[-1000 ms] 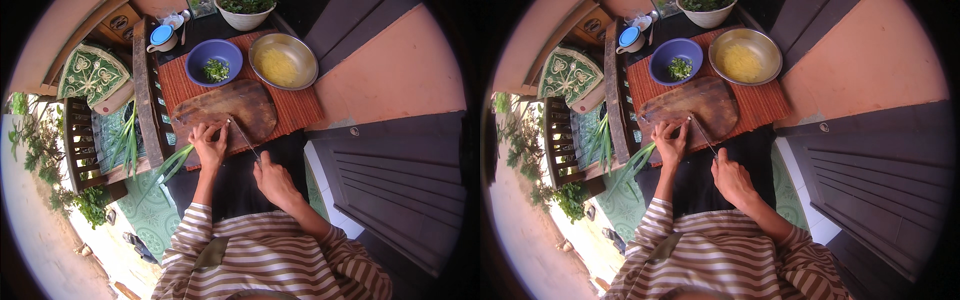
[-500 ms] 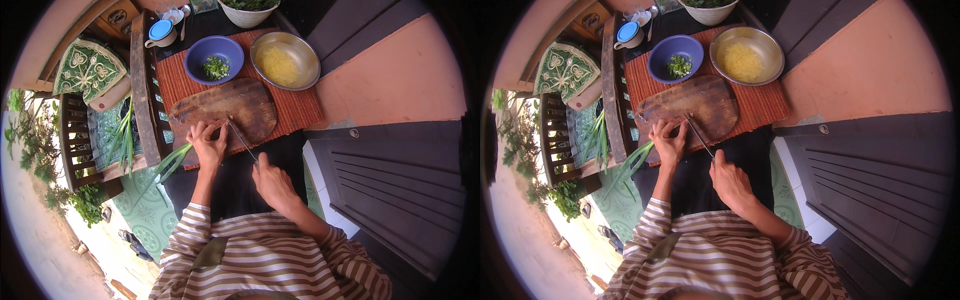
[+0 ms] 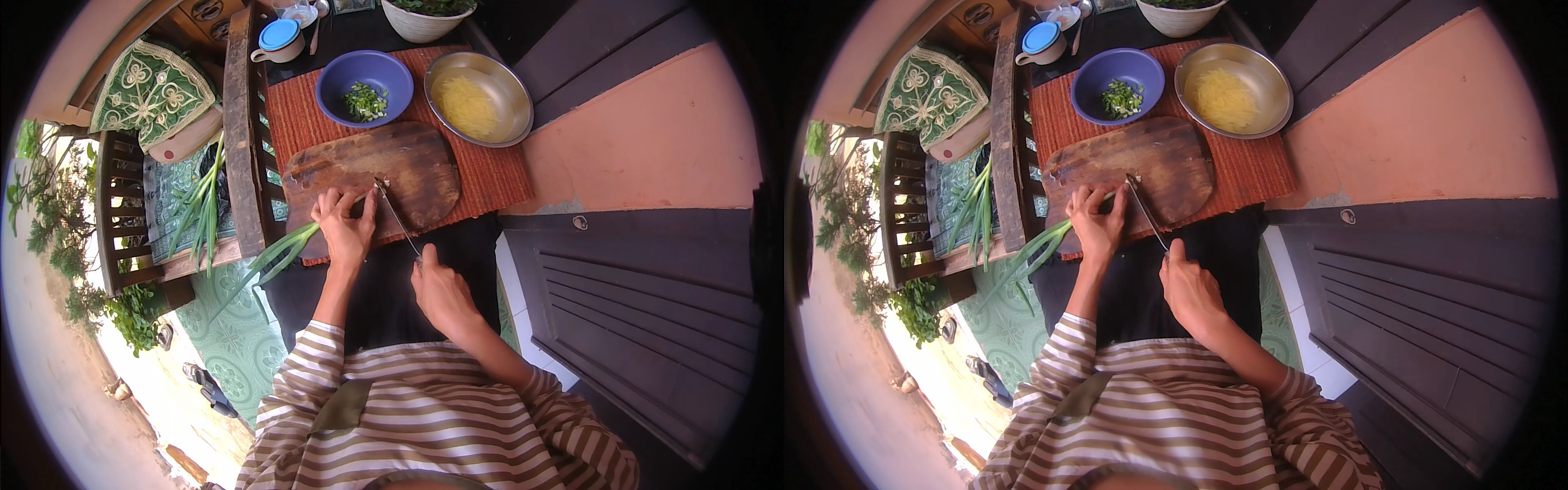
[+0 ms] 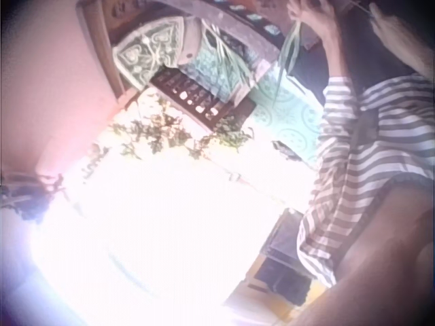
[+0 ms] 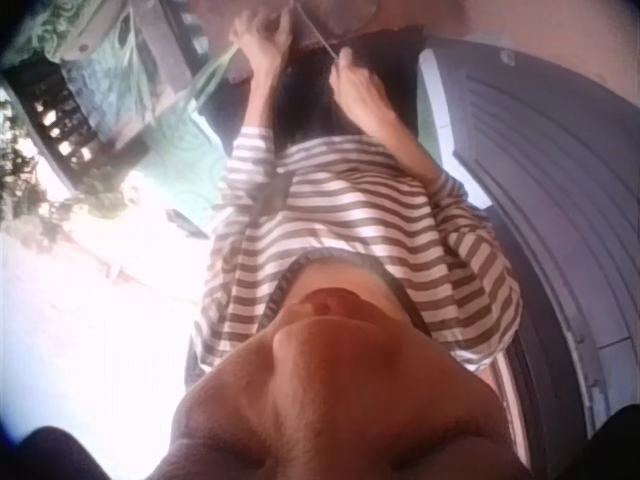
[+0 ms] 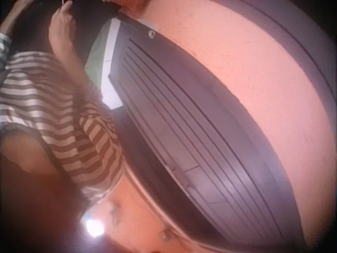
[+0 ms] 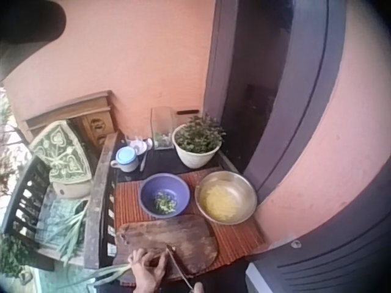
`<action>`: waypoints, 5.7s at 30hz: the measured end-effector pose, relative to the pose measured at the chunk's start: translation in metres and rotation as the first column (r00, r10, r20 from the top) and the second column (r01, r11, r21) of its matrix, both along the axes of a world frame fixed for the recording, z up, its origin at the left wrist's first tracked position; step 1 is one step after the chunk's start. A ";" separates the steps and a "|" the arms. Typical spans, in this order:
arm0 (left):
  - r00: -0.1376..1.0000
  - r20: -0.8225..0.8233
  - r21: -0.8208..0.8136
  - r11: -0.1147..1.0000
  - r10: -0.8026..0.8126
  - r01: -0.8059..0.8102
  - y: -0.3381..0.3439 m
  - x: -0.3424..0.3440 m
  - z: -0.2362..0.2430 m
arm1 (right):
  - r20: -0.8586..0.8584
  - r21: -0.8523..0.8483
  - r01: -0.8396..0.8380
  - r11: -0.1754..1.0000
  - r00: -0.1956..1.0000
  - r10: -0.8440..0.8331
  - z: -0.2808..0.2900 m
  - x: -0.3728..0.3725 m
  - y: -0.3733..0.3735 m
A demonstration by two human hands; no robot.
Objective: The person chops green onions on a wooden cutting board using a knife. The chopped pieces are gathered and transferred into a blue bowl. The person then continues chopping more green onions.
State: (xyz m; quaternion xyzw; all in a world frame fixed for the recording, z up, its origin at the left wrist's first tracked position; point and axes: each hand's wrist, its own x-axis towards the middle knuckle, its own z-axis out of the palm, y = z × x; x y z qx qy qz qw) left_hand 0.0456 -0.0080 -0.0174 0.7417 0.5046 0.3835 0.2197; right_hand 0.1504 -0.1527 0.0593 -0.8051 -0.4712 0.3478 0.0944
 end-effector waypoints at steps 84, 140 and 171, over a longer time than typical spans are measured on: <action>0.999 0.037 0.014 1.000 -0.025 0.025 0.002 -0.006 -0.001 | 0.004 -0.022 -0.040 0.999 0.999 0.040 0.000 -0.001 0.015; 0.997 0.071 0.013 1.000 0.009 -0.010 0.003 -0.007 0.000 | -0.047 -0.011 -0.024 1.000 0.999 0.024 0.010 -0.001 -0.007; 0.994 0.110 0.010 1.000 0.012 -0.013 0.002 -0.007 0.002 | 0.032 -0.036 -0.041 0.999 0.999 0.042 0.001 -0.005 0.018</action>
